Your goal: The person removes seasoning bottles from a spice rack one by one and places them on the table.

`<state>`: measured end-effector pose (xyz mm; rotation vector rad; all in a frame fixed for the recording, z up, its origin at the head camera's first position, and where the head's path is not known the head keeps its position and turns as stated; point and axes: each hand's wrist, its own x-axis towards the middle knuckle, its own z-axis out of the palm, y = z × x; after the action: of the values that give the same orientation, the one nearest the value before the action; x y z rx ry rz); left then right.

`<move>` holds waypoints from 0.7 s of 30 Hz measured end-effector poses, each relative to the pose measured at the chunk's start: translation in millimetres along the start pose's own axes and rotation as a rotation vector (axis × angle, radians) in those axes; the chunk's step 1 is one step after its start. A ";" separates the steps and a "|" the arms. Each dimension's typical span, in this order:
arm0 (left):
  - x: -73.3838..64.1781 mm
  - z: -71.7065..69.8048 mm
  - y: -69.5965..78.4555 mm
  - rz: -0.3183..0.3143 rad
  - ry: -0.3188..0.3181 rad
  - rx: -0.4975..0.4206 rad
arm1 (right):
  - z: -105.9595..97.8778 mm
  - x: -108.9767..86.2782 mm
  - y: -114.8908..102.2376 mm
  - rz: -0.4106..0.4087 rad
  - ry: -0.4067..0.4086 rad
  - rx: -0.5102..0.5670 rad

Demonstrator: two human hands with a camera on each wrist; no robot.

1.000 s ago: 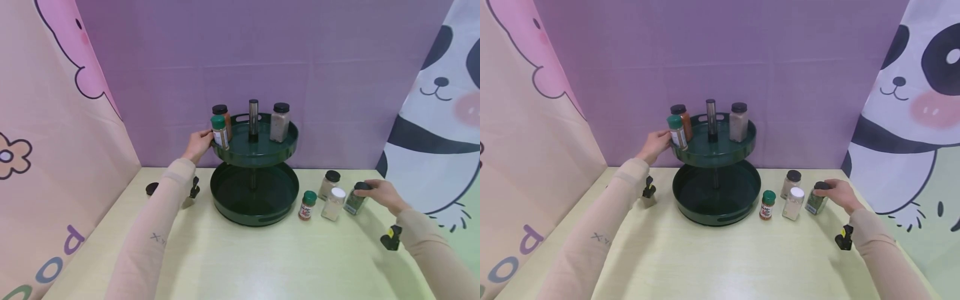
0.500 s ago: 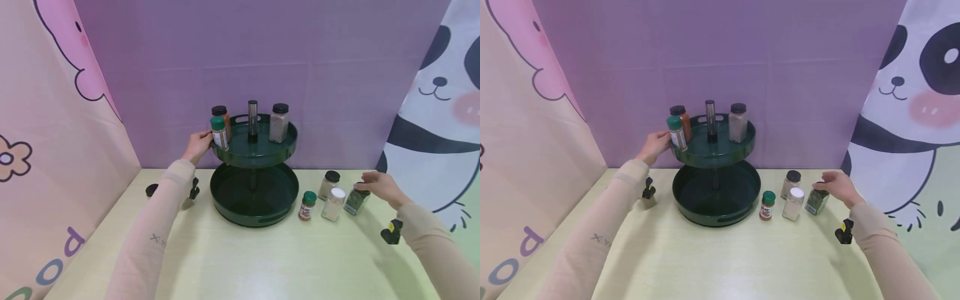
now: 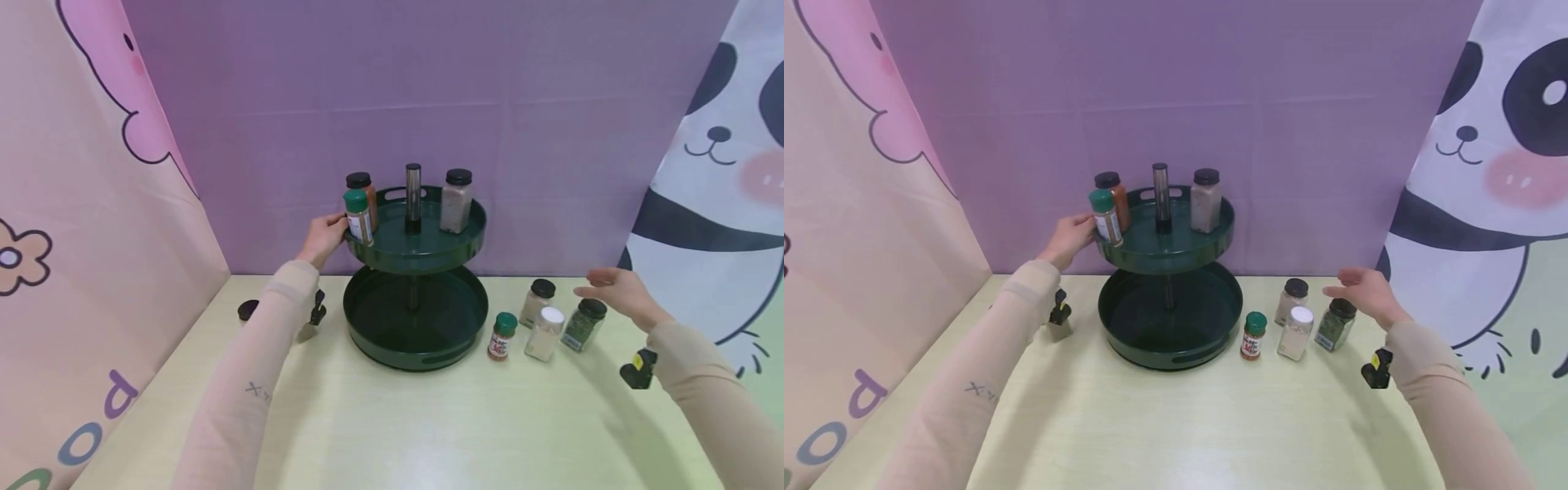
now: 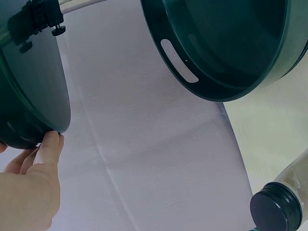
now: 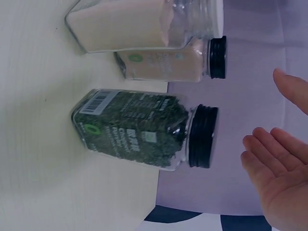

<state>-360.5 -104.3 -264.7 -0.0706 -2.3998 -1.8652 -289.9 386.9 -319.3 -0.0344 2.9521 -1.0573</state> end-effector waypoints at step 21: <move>-0.4 0.3 -0.2 0.001 0.002 0.004 | -5.8 4.4 -37.8 -0.085 0.038 0.050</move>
<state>-360.1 -104.1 -265.0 -0.0698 -2.4021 -1.8586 -293.6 361.3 -290.8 -0.1424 2.9809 -1.1536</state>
